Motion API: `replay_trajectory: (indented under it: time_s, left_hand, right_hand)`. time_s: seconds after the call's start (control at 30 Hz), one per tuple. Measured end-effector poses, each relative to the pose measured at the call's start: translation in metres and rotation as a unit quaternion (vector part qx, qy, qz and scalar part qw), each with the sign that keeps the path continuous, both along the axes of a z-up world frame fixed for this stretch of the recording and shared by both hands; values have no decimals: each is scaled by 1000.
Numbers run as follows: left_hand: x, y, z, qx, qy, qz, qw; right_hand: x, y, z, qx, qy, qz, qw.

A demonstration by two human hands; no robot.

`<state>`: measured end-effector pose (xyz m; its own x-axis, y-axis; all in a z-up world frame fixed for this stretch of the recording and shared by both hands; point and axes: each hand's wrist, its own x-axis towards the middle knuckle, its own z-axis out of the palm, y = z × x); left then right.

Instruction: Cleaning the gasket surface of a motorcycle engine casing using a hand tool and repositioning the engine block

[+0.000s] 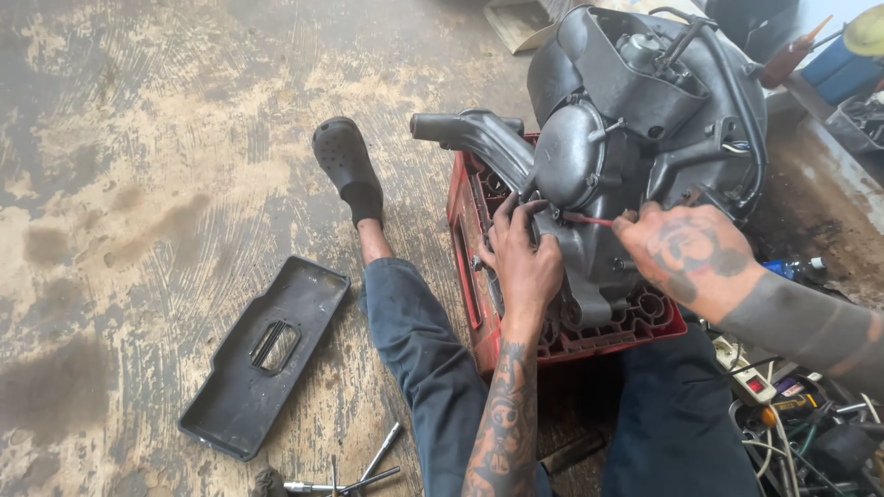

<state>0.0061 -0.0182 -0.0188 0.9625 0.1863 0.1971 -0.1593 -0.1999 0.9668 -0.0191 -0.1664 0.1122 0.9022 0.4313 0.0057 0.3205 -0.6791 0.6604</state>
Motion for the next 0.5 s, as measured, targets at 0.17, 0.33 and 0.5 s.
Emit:
replay_trajectory:
  time_s: [0.17,0.33,0.5]
  left_hand:
    - [2,-1,-3,3,-1,5,1000]
    - [1,-1,-2,-2,-3,12,1000]
    - [5,-3,-6,17,-6,14,1000]
  right_hand:
    - [3,2,3,36,-10,69,997]
    - [-3,2,16,53,21,-37,998]
    - [-19,-19,-12,68,32,0,997]
